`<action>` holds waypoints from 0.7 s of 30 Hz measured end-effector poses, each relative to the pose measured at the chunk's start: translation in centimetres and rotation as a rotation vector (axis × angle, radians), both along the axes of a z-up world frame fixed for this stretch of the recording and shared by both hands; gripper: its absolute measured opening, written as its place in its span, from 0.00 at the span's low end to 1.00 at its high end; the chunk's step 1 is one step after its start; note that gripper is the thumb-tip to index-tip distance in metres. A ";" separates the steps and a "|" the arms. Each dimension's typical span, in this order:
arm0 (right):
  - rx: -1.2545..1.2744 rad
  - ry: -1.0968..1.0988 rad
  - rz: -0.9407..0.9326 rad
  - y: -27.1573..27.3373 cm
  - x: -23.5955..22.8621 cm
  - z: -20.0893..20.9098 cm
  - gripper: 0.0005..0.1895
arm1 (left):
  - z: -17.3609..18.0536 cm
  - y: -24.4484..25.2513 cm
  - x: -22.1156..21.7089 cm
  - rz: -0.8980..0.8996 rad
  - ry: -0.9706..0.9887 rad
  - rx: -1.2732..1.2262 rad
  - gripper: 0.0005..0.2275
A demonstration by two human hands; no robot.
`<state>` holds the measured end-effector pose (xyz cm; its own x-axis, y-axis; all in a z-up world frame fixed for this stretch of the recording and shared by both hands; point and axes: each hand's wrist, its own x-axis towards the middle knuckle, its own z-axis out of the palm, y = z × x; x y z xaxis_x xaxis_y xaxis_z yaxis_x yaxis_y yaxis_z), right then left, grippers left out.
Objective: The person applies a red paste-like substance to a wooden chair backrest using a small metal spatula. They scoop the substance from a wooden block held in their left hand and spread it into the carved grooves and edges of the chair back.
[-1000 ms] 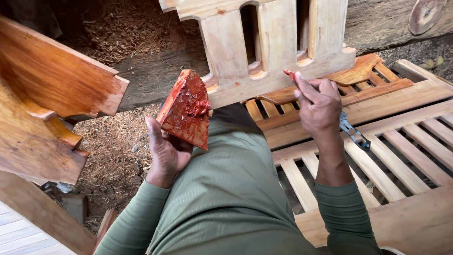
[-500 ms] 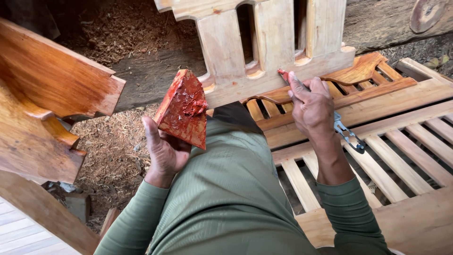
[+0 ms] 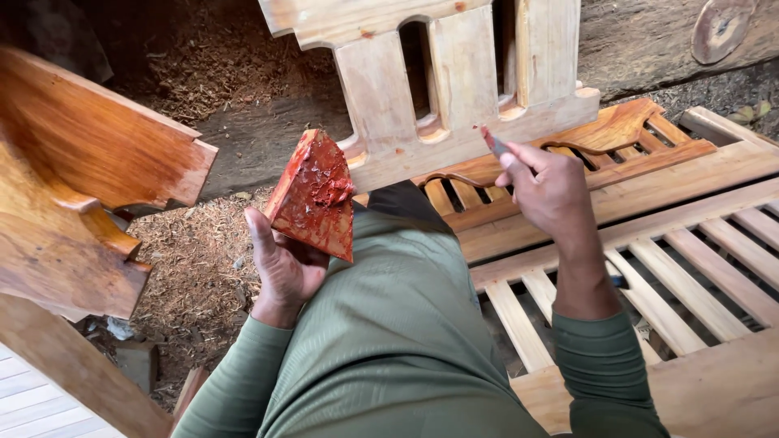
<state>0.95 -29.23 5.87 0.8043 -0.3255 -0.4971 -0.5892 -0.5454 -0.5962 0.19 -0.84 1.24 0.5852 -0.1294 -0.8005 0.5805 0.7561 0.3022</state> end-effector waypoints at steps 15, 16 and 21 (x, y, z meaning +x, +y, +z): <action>-0.232 -0.076 -0.012 0.3 -1.9 -4.0 0.06 | 0.1 0.0 0.1 0.031 0.029 0.007 0.37; -0.231 -0.072 -0.013 0.5 -2.2 -4.1 0.06 | 0.1 0.1 0.0 0.030 0.034 0.008 0.37; -0.516 -0.090 0.055 1.3 -2.2 -3.3 0.07 | 0.1 -0.1 0.4 0.035 0.026 -0.004 0.37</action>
